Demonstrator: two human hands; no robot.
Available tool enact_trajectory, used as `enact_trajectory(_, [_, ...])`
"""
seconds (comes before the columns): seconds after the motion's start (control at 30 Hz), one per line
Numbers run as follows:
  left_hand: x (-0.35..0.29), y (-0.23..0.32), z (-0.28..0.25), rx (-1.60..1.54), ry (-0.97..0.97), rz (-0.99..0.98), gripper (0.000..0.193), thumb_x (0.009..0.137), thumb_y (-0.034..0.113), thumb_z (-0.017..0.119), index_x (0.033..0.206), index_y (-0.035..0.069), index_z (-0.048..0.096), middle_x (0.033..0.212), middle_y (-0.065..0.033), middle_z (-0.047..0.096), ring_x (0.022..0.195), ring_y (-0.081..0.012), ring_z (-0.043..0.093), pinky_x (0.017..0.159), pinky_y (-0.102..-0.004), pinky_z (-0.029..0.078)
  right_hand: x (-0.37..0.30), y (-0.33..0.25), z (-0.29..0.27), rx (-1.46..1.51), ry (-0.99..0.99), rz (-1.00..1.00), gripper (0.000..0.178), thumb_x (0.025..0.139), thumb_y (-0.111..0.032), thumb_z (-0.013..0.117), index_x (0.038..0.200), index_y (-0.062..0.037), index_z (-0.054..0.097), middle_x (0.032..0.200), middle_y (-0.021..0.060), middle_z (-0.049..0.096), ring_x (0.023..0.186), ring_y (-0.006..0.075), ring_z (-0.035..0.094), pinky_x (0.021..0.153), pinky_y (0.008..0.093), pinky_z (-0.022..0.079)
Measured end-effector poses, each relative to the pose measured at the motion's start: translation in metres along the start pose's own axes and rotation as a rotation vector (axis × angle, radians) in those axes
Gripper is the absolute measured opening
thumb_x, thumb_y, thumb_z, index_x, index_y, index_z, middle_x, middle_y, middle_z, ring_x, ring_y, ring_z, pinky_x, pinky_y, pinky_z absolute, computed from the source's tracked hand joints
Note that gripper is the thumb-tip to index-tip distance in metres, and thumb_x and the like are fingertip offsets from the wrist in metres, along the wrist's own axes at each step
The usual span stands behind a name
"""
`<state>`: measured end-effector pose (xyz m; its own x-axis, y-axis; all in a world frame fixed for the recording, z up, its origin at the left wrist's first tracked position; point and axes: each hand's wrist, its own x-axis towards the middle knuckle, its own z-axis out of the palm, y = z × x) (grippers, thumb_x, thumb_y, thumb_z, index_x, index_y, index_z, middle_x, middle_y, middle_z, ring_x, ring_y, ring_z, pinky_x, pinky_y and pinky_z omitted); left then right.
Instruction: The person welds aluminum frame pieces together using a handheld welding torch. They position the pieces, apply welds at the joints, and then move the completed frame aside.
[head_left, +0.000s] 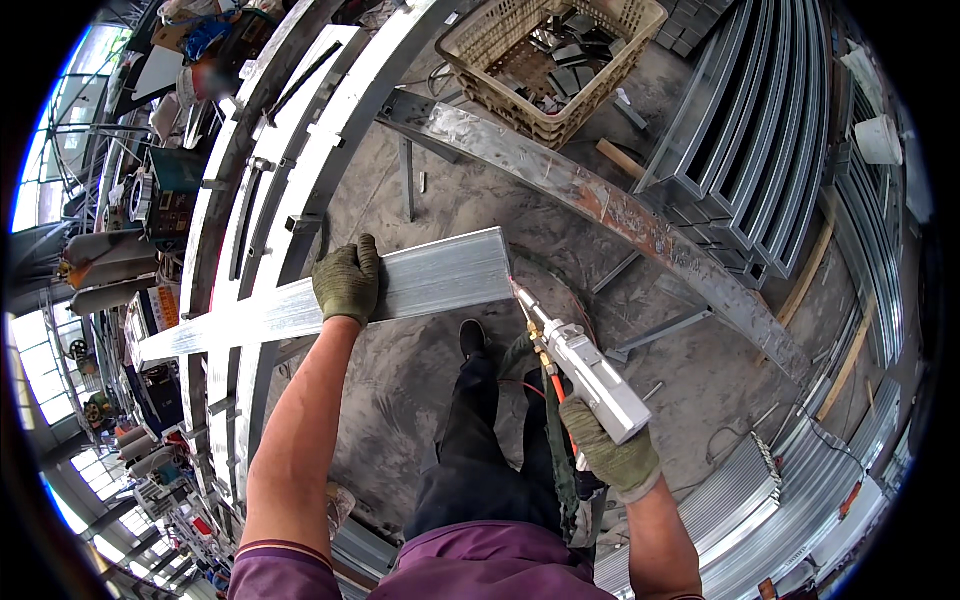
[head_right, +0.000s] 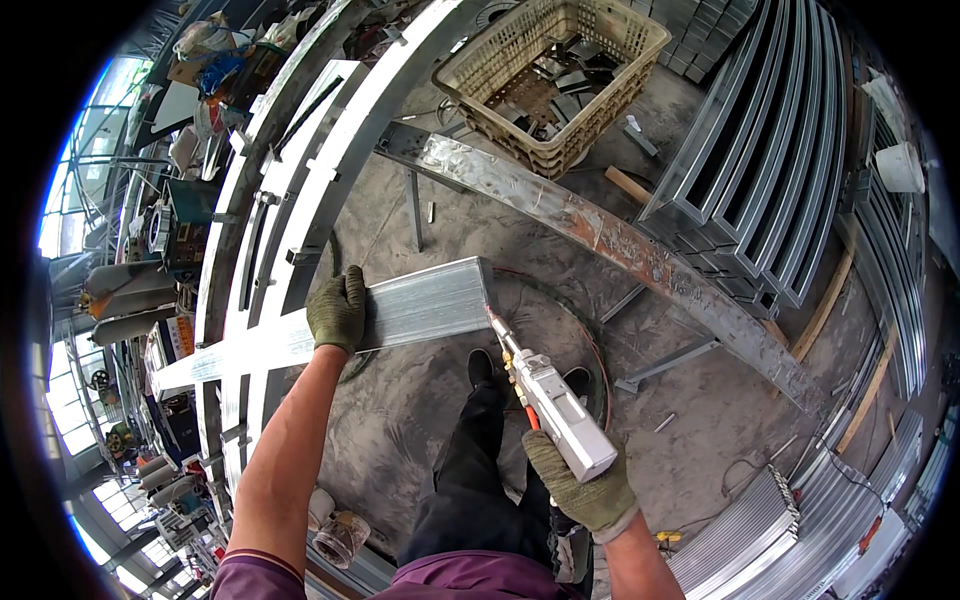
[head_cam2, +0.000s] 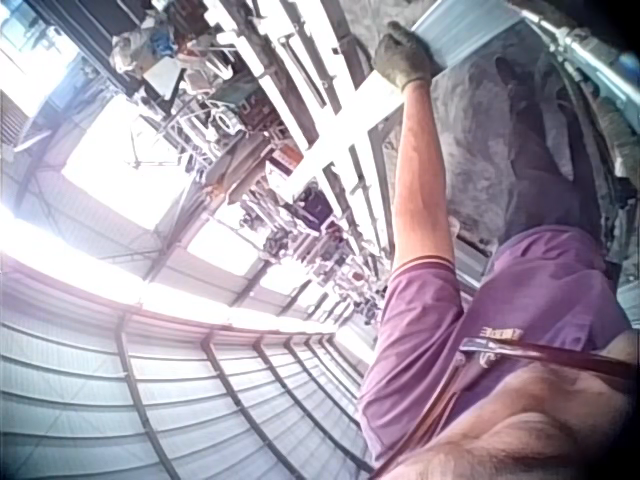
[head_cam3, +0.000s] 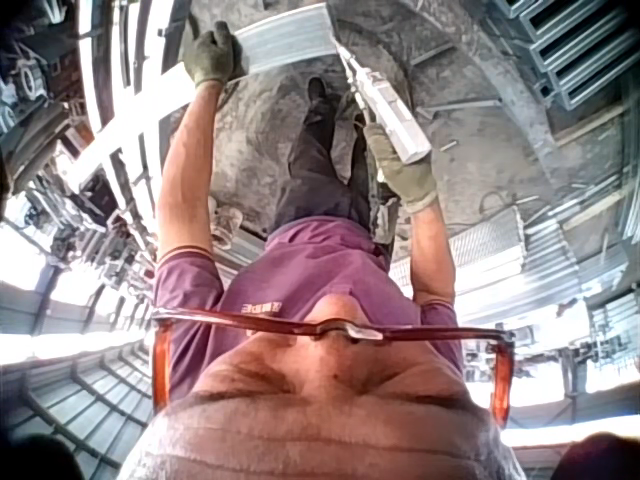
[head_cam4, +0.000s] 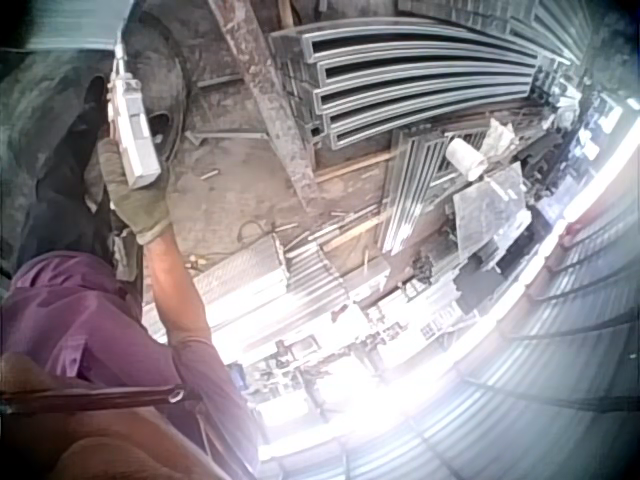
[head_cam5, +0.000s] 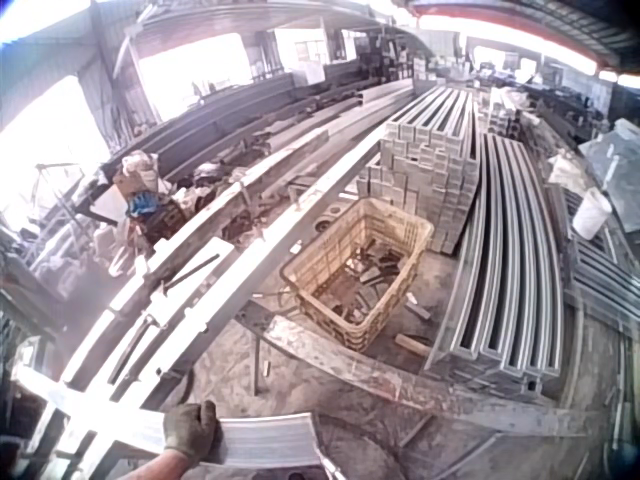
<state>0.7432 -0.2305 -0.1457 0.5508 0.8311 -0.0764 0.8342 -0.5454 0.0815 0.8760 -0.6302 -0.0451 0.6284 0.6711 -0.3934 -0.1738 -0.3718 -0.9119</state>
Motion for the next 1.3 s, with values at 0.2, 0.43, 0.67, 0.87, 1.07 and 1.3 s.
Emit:
enact_trajectory(0.2, [0.0007, -0.0032, 0.0024, 0.001, -0.008, -0.005, 0.060, 0.107, 0.053, 0.048, 0.082, 0.006, 0.074, 0.087, -0.0236, 0.073, 0.088, -0.0464, 0.068, 0.082, -0.0559, 0.049, 0.0009, -0.0040, 0.0005, 0.047, 0.004, 0.093, 0.027, 0.092, -0.012, 0.082, 0.116, -0.0008, 0.075, 0.102, 0.0119, 0.079, 0.093, 0.0218, 0.079, 0.076, 0.0338, 0.062])
enact_trajectory(0.43, [-0.0002, 0.0016, -0.0004, -0.008, -0.021, -0.017, 0.060, 0.107, 0.052, 0.045, 0.081, 0.006, 0.074, 0.087, -0.0226, 0.073, 0.090, -0.0457, 0.067, 0.086, -0.0560, 0.048, 0.0003, 0.0016, -0.0025, -0.023, -0.059, -0.041, 0.039, 0.097, -0.009, 0.076, 0.132, 0.0035, 0.067, 0.113, 0.0107, 0.075, 0.099, 0.0171, 0.071, 0.084, 0.0310, 0.058])
enact_trajectory(0.67, [0.0002, -0.0036, 0.0026, 0.009, 0.004, 0.011, 0.060, 0.107, 0.053, 0.047, 0.082, 0.006, 0.074, 0.087, -0.0230, 0.073, 0.088, -0.0460, 0.068, 0.083, -0.0554, 0.049, 0.0024, -0.0019, -0.0037, -0.038, -0.081, -0.007, 0.039, 0.097, -0.009, 0.075, 0.133, 0.0037, 0.066, 0.117, 0.0124, 0.075, 0.103, 0.0191, 0.072, 0.088, 0.0321, 0.057])
enact_trajectory(0.87, [0.0002, -0.0006, 0.0001, 0.002, -0.004, 0.009, 0.061, 0.107, 0.052, 0.046, 0.080, 0.005, 0.073, 0.086, -0.0224, 0.072, 0.088, -0.0449, 0.067, 0.086, -0.0551, 0.048, 0.0020, -0.0029, -0.0044, -0.015, -0.092, 0.011, 0.039, 0.098, -0.009, 0.075, 0.133, 0.0031, 0.066, 0.116, 0.0108, 0.075, 0.101, 0.0170, 0.071, 0.086, 0.0309, 0.057])
enact_trajectory(1.07, [-0.0011, 0.0016, -0.0016, -0.021, 0.004, 0.005, 0.060, 0.107, 0.052, 0.047, 0.079, 0.006, 0.073, 0.084, -0.0222, 0.072, 0.087, -0.0450, 0.067, 0.085, -0.0551, 0.048, 0.0036, -0.0004, 0.0012, -0.025, 0.007, -0.025, 0.026, 0.092, -0.013, 0.082, 0.115, -0.0018, 0.076, 0.099, 0.0110, 0.080, 0.090, 0.0217, 0.079, 0.074, 0.0335, 0.062])
enact_trajectory(1.3, [-0.0008, 0.0031, -0.0033, 0.004, -0.012, -0.003, 0.061, 0.107, 0.052, 0.046, 0.079, 0.006, 0.074, 0.085, -0.0222, 0.073, 0.088, -0.0451, 0.068, 0.086, -0.0551, 0.049, 0.0014, -0.0002, -0.0011, -0.018, -0.016, -0.029, 0.025, 0.090, -0.011, 0.083, 0.113, -0.0027, 0.077, 0.100, 0.0096, 0.080, 0.091, 0.0197, 0.079, 0.074, 0.0328, 0.062])
